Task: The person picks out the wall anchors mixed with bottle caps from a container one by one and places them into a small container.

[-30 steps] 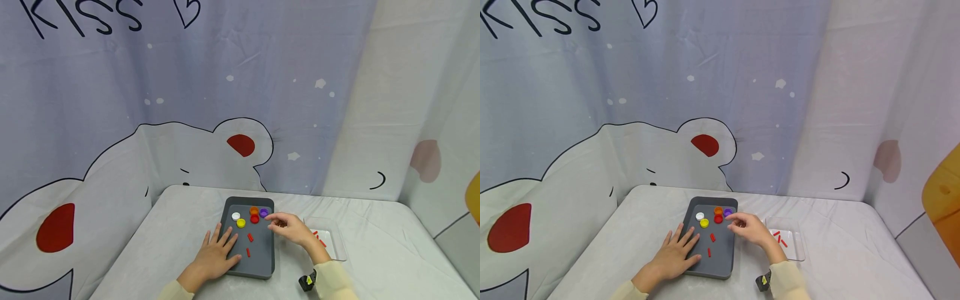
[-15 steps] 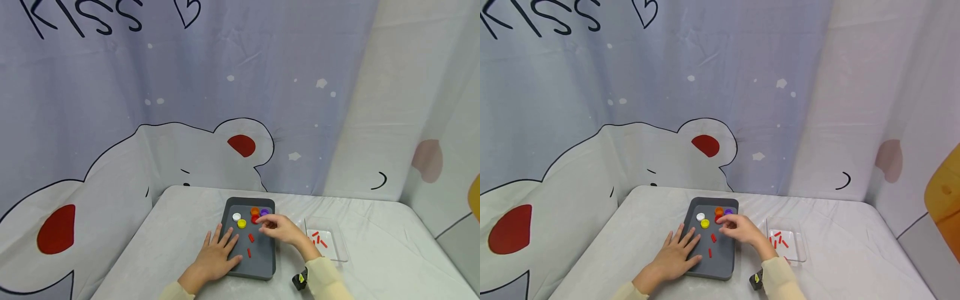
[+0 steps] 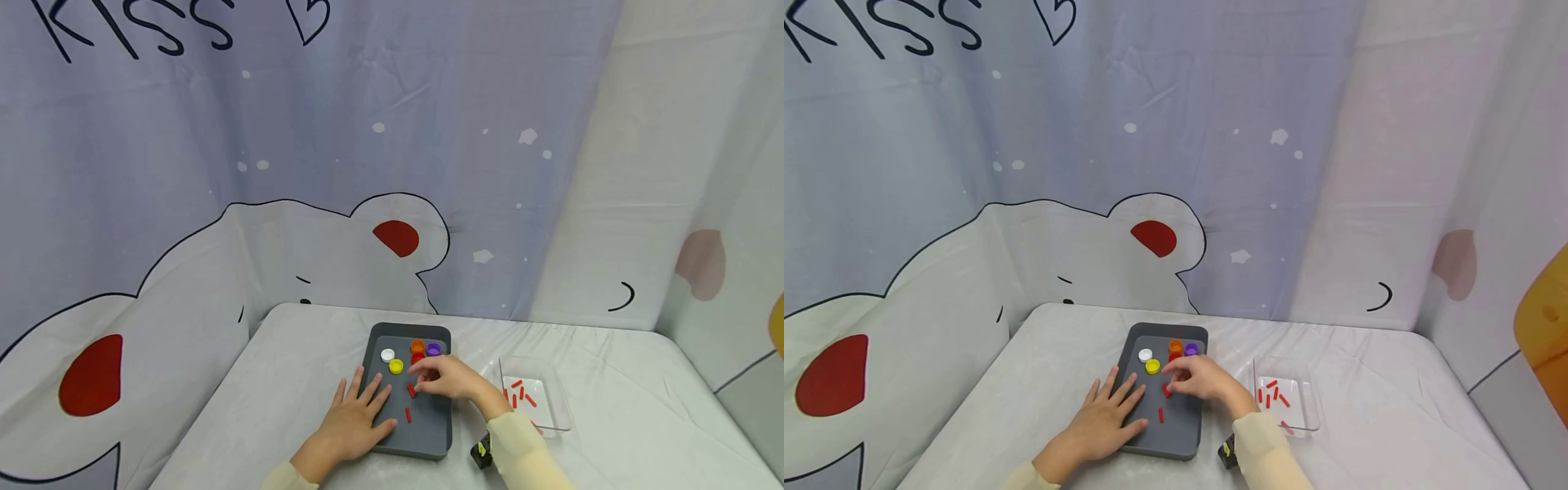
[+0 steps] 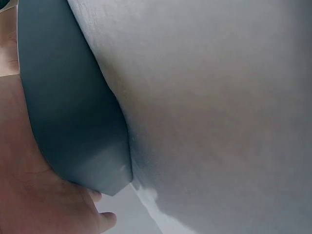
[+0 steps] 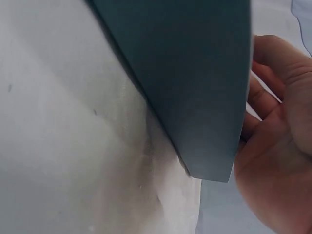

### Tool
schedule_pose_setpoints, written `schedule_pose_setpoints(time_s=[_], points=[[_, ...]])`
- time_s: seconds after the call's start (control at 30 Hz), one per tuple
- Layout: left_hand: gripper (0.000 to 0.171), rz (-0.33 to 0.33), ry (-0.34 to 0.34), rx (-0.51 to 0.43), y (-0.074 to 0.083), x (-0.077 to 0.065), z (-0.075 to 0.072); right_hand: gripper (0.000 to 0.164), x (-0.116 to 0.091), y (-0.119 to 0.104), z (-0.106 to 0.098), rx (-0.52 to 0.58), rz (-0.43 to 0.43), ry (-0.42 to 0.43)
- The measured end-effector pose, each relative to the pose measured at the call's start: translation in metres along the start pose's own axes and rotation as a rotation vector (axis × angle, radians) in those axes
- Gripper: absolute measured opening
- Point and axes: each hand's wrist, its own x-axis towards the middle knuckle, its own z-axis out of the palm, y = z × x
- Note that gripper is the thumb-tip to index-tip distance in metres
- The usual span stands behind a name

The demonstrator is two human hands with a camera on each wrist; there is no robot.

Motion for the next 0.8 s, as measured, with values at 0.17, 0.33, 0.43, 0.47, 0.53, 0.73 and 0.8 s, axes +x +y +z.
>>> schedule_pose_setpoints(time_s=[0.17, 0.33, 0.43, 0.47, 0.53, 0.73, 0.8], points=[[0.071, -0.003, -0.002, 0.009, 0.0, -0.002, 0.0, 0.029, 0.005, 0.001, 0.003, -0.096, 0.005, -0.037], [0.071, 0.002, 0.009, 0.01, 0.0, -0.001, 0.0, 0.031, 0.009, 0.006, 0.007, -0.182, 0.023, -0.036], [0.07, 0.007, 0.011, 0.005, 0.001, -0.002, 0.0, 0.031, 0.01, 0.005, 0.01, -0.261, 0.037, -0.029], [0.07, 0.008, 0.009, 0.005, 0.001, -0.002, 0.0, 0.032, 0.01, 0.004, 0.011, -0.29, 0.038, -0.029], [0.071, 0.014, 0.009, -0.005, 0.001, -0.002, 0.001, 0.033, 0.01, 0.003, 0.012, -0.344, 0.038, -0.033], [0.072, 0.018, 0.024, -0.017, -0.001, -0.001, 0.004, 0.036, 0.009, 0.0, 0.013, -0.445, 0.028, -0.021], [0.072, 0.02, 0.032, -0.008, -0.002, 0.0, 0.006, 0.036, 0.009, 0.0, 0.013, -0.464, 0.026, -0.018]])
